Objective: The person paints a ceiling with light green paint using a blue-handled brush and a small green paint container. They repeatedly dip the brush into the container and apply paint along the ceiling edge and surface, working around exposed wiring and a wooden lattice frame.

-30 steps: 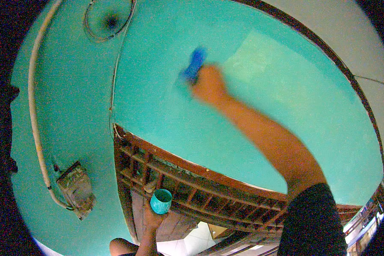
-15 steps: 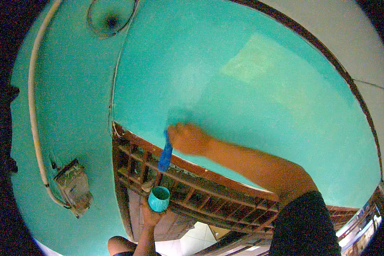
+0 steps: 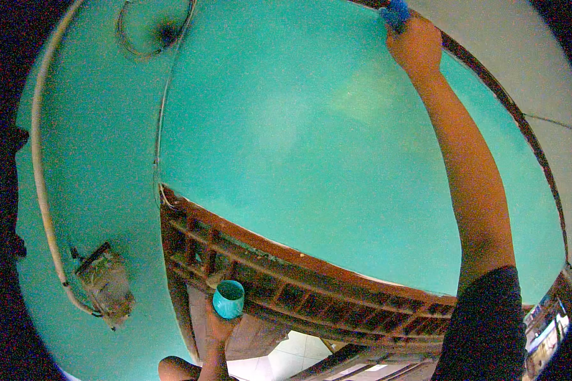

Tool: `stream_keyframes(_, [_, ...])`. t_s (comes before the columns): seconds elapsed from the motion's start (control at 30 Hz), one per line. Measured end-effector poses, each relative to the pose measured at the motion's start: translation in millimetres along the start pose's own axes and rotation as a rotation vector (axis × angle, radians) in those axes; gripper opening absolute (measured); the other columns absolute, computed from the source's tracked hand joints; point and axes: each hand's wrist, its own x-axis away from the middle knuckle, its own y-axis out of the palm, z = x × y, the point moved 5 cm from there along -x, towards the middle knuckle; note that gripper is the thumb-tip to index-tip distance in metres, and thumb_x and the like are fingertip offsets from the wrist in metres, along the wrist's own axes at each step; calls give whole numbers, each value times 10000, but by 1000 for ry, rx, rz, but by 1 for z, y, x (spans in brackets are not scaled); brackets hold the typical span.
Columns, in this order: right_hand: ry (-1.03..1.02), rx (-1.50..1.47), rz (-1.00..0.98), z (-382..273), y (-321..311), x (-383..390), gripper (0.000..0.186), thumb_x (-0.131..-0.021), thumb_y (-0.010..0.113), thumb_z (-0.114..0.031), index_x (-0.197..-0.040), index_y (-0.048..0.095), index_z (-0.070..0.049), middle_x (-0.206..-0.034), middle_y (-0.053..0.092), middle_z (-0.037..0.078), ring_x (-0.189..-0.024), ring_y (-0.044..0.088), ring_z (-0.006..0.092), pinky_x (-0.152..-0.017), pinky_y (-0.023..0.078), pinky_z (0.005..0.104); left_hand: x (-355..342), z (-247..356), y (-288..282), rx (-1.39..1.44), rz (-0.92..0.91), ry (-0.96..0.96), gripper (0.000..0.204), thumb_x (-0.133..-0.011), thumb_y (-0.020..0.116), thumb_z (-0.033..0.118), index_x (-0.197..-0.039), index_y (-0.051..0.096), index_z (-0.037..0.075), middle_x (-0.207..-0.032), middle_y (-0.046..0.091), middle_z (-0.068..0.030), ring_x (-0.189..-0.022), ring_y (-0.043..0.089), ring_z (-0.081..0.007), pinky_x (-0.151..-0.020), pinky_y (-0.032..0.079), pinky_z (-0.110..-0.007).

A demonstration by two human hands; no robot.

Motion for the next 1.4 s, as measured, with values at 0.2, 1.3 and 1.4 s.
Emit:
stream_keyframes(0.2, [-453,-239,-436,-137,-1,122,293,-668,627,-70,-958,601,-44,-918,617,148,-838,614,324,-704,519,440,-7,15,5,-28,-66,-43,720,-550,842,216,-1125,454,26,-936,683,-146,-829,679,-300,-704,542,-407])
stream_keyframes(1.3, [203,60,-107,34,-11,4,279,-717,781,-290,-845,707,-54,-803,697,160,-756,668,349,-693,528,445,13,-32,-3,13,-15,-72,838,-479,852,248,-1169,442,7,-997,656,-175,-887,654,-339,-773,525,-425])
stream_keyframes(1.4, [78,-52,0,25,-19,16,224,-712,737,-204,-883,691,-67,-879,694,151,-808,656,356,-733,523,450,9,-29,-2,103,-2,-71,873,-474,875,269,-1182,441,2,-1016,653,-171,-916,650,-320,-786,521,-411])
